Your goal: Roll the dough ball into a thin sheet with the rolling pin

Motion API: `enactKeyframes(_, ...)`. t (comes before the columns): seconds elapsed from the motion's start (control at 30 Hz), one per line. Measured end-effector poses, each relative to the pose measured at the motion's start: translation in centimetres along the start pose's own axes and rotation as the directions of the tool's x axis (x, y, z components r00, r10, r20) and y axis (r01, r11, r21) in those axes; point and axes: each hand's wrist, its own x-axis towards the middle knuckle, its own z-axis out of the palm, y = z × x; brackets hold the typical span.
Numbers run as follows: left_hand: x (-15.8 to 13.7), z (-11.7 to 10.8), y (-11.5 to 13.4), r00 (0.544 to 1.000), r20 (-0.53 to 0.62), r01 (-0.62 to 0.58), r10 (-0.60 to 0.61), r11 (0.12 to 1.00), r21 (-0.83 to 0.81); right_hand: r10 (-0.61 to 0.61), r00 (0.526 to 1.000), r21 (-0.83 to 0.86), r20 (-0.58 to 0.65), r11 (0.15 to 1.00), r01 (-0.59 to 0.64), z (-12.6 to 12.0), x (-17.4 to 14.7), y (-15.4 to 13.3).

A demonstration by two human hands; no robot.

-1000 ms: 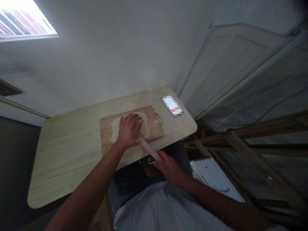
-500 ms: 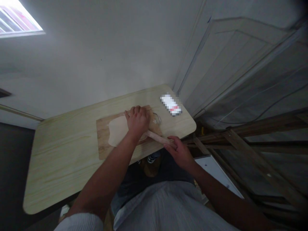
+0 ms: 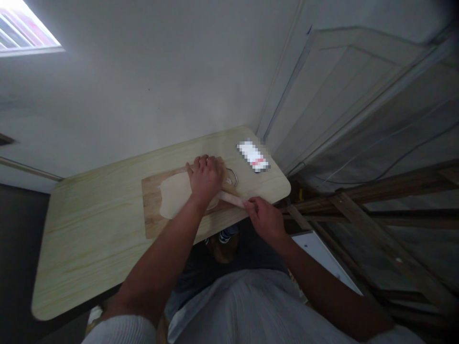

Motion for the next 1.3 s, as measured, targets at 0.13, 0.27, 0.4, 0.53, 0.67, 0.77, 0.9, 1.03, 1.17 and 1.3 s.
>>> enactKeyframes(0.13, -4.3, -1.5, -1.5, 1.0, 0.011, 0.013, -0.013, 1.0, -0.002, -0.1, 0.992, 0.024, -0.079, 0.994, 0.102, 1.0, -1.6, -0.3)
enactKeyframes(0.27, -8.4, -2.6, -2.6, 0.999, 0.021, 0.033, -0.033, 0.999, -0.003, -0.146, 0.975, 0.029, -0.168, 0.988, 0.152, 1.6, -2.2, 0.2)
enactKeyframes(0.4, -9.3, -2.8, -2.9, 0.998, 0.037, 0.043, -0.042, 0.999, -0.018, -0.184, 0.968, 0.009, -0.171, 0.982, 0.188, 1.6, -1.5, 0.7)
enactKeyframes(0.53, -7.2, -2.2, -2.7, 0.999, 0.035, 0.028, -0.028, 1.0, -0.004, -0.181, 0.964, 0.002, -0.196, 0.983, 0.185, 1.3, -0.3, 0.7)
enactKeyframes(0.67, -4.1, -1.5, -2.2, 1.0, 0.019, 0.012, -0.013, 1.0, 0.004, -0.141, 0.97, -0.003, -0.196, 0.99, 0.143, 1.2, 0.9, 0.7)
enactKeyframes(0.77, -2.0, -1.1, -1.9, 0.999, 0.033, -0.015, 0.015, 1.0, -0.011, -0.118, 0.974, -0.037, -0.195, 0.993, 0.113, 1.3, 1.7, 0.7)
enactKeyframes(0.9, 0.4, -0.5, -1.5, 0.998, 0.057, -0.023, 0.023, 1.0, -0.01, -0.106, 0.973, -0.073, -0.205, 0.993, 0.093, 1.3, 2.7, 0.7)
enactKeyframes(1.03, 2.5, 0.1, -1.2, 0.998, 0.053, -0.027, 0.027, 1.0, -0.005, -0.104, 0.975, -0.086, -0.197, 0.992, 0.089, 1.0, 3.9, 0.5)
enactKeyframes(1.17, 4.6, 0.9, -1.0, 0.999, 0.019, -0.037, 0.038, 0.999, -0.019, -0.09, 0.978, -0.09, -0.188, 0.993, 0.074, 0.9, 5.2, 0.4)
enactKeyframes(1.3, 6.2, 1.4, -0.7, 0.999, 0.028, -0.024, 0.024, 1.0, -0.012, -0.063, 0.977, -0.082, -0.203, 0.995, 0.047, 0.9, 6.4, 0.2)
